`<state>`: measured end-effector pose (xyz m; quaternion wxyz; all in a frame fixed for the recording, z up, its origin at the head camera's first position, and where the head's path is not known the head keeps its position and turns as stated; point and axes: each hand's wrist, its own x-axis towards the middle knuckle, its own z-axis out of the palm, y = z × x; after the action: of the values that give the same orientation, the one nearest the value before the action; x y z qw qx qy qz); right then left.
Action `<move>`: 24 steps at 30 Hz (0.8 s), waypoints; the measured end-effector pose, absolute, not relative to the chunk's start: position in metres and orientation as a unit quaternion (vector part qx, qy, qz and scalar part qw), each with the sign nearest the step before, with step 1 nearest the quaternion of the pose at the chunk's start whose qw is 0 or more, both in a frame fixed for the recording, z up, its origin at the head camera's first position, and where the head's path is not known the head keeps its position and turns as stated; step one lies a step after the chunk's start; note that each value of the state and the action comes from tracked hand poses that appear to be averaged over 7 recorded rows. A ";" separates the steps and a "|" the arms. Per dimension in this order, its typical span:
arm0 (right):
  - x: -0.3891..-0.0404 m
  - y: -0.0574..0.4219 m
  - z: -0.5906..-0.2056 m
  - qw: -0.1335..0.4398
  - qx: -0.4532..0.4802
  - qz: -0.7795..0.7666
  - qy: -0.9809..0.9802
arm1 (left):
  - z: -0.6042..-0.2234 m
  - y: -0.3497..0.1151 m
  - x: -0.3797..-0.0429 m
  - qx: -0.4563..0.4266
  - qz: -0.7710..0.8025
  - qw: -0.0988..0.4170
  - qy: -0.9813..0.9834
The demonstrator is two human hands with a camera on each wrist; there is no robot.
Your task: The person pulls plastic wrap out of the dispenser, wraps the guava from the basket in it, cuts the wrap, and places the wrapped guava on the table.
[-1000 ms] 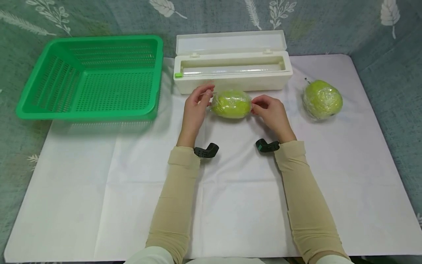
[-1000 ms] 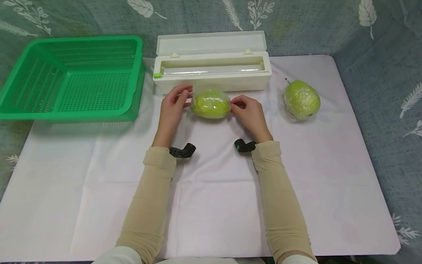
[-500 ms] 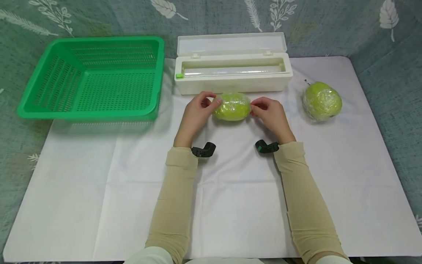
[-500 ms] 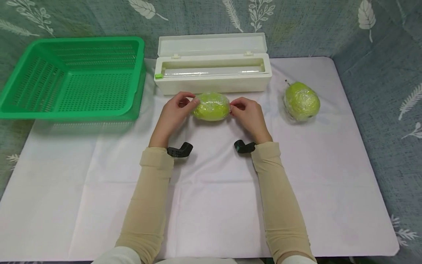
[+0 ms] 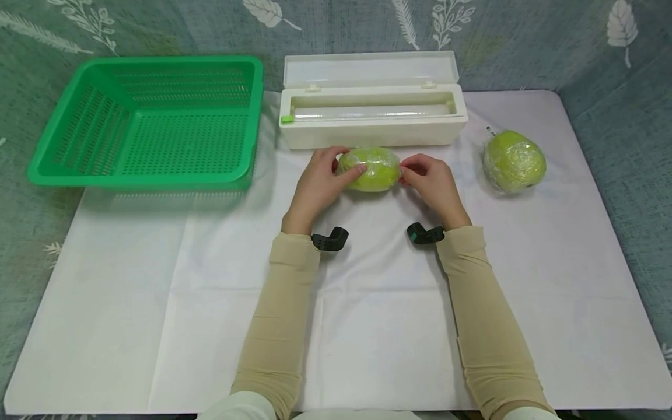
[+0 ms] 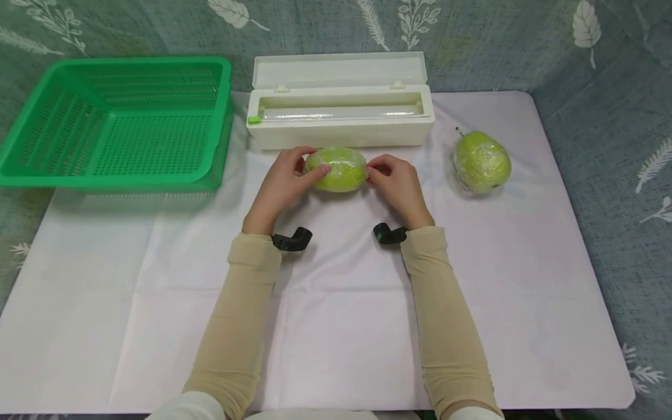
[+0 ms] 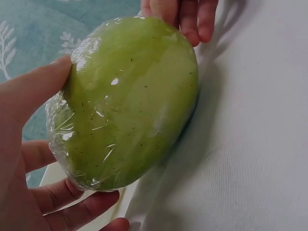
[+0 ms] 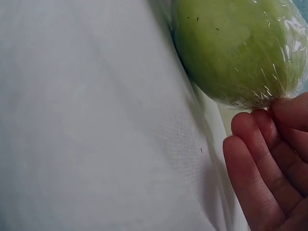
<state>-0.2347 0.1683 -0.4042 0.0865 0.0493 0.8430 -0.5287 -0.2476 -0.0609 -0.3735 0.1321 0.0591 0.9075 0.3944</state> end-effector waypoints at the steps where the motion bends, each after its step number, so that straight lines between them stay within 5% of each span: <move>1: -0.235 0.168 -0.404 0.087 0.048 -0.528 0.843 | -0.374 -0.061 -0.247 0.060 0.388 0.134 0.910; 24: -0.235 0.166 -0.401 0.100 0.046 -0.533 0.839 | -0.379 -0.060 -0.250 0.032 0.427 0.112 0.897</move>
<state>-0.2345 0.1655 -0.4009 0.1001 0.0464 0.8387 -0.5333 -0.2504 -0.0596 -0.3791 0.1117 0.0317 0.8967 0.4271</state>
